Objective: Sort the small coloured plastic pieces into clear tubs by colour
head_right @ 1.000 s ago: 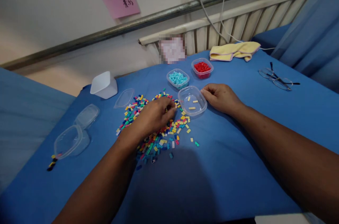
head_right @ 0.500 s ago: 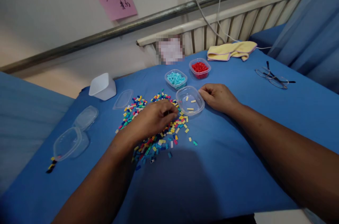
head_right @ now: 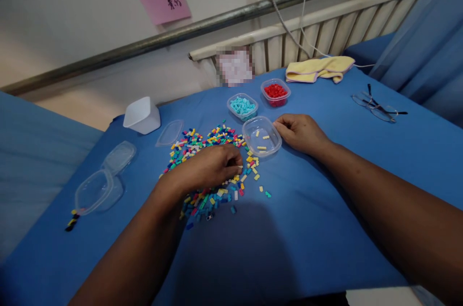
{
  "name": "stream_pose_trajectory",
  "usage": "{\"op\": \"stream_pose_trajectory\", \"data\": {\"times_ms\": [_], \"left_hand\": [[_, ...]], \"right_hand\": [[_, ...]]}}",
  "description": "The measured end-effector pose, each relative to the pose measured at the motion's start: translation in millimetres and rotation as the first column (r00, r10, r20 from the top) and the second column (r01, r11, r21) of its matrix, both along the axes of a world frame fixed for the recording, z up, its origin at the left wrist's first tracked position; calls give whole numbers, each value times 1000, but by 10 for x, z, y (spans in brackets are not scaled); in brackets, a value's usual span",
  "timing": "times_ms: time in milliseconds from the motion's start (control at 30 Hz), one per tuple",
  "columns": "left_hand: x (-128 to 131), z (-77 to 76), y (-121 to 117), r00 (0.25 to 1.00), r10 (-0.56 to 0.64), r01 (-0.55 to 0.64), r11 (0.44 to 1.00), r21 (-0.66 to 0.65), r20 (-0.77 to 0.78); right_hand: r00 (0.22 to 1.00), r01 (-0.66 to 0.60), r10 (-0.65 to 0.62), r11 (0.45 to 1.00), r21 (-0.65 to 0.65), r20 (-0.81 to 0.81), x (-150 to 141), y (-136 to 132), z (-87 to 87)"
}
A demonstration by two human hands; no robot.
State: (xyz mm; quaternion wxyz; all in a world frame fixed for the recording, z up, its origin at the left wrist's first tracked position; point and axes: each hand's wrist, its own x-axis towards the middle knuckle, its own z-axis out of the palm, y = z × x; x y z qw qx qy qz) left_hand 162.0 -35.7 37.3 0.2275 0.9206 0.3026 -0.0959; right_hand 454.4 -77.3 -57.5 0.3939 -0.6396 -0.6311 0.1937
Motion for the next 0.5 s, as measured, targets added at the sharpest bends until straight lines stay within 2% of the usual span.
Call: {"op": "stream_pose_trajectory", "data": {"times_ms": [133, 233, 367, 433, 500], "left_hand": [[-45, 41, 22, 999, 6, -7, 999, 42, 32], [-26, 88, -54, 996, -21, 18, 999, 29, 88], [99, 86, -266, 962, -215, 220, 975, -16, 169], [172, 48, -368, 943, -302, 304, 953, 3, 138], [227, 5, -446, 938, -341, 339, 940, 42, 66]], "right_hand": [[1000, -5, 6, 1000, -24, 15, 8, -4, 35], [1000, -4, 5, 999, -33, 23, 8, -6, 57], [1000, -10, 10, 1000, -18, 7, 4, -4, 48], [1000, -14, 14, 1000, -15, 6, 4, -4, 41], [1000, -14, 14, 1000, -11, 7, 2, -5, 39]]}}
